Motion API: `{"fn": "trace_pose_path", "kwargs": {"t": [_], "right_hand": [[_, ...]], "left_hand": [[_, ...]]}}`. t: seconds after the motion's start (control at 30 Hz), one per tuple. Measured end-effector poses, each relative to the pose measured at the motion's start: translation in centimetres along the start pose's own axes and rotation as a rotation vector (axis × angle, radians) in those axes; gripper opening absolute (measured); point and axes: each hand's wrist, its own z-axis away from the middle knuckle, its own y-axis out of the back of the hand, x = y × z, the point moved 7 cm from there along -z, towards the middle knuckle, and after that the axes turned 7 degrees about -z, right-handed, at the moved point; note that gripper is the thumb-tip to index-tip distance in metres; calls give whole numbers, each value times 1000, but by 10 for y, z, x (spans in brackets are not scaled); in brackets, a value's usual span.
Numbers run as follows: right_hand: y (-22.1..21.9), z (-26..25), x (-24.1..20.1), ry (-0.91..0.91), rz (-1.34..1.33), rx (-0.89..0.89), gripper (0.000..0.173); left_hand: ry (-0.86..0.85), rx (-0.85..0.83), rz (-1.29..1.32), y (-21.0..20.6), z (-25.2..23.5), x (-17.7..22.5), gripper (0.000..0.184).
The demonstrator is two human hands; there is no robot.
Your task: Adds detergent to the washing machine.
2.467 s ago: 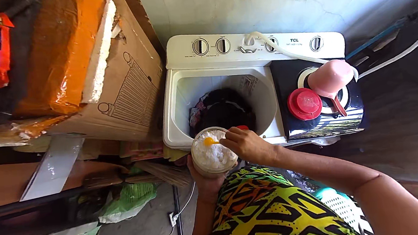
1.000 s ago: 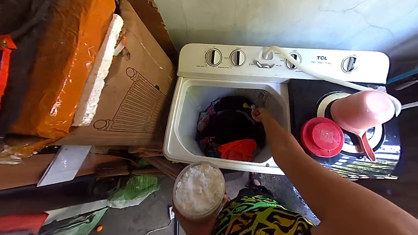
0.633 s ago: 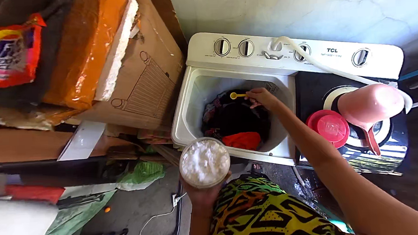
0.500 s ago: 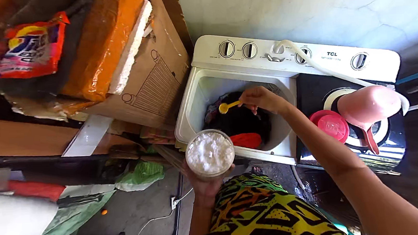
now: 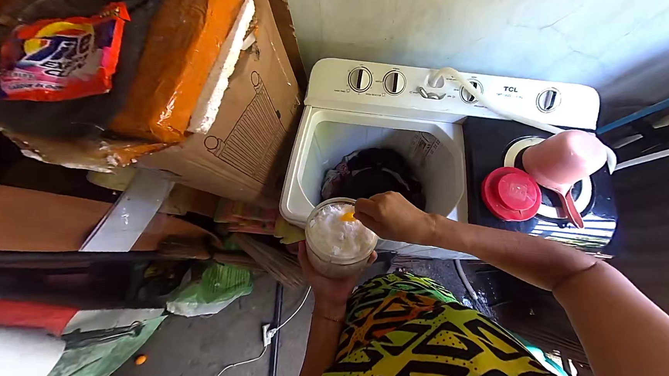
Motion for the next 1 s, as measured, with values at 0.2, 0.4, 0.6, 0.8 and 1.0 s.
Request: {"fn": "trace_pose_path", "kwargs": {"t": [0.2,0.4,0.6,0.8,1.0], "right_hand": [[-8,-8,18,-338,-342,-124,28],[-14,-9,44,-593,-816,-114,21],[15,-23,57,-576,-946,-20,20],[47,-58,100,-336,-675,275,24],[29,-91,140,-188,-254,359,25]], "left_hand": [[-6,10,-13,5,6,7,99],[1,-6,1,11,8,10,103],[-10,24,37,17,9,12,106],[-81,51,55,24,18,18,101],[-128,80,29,32,25,21,106]]}}
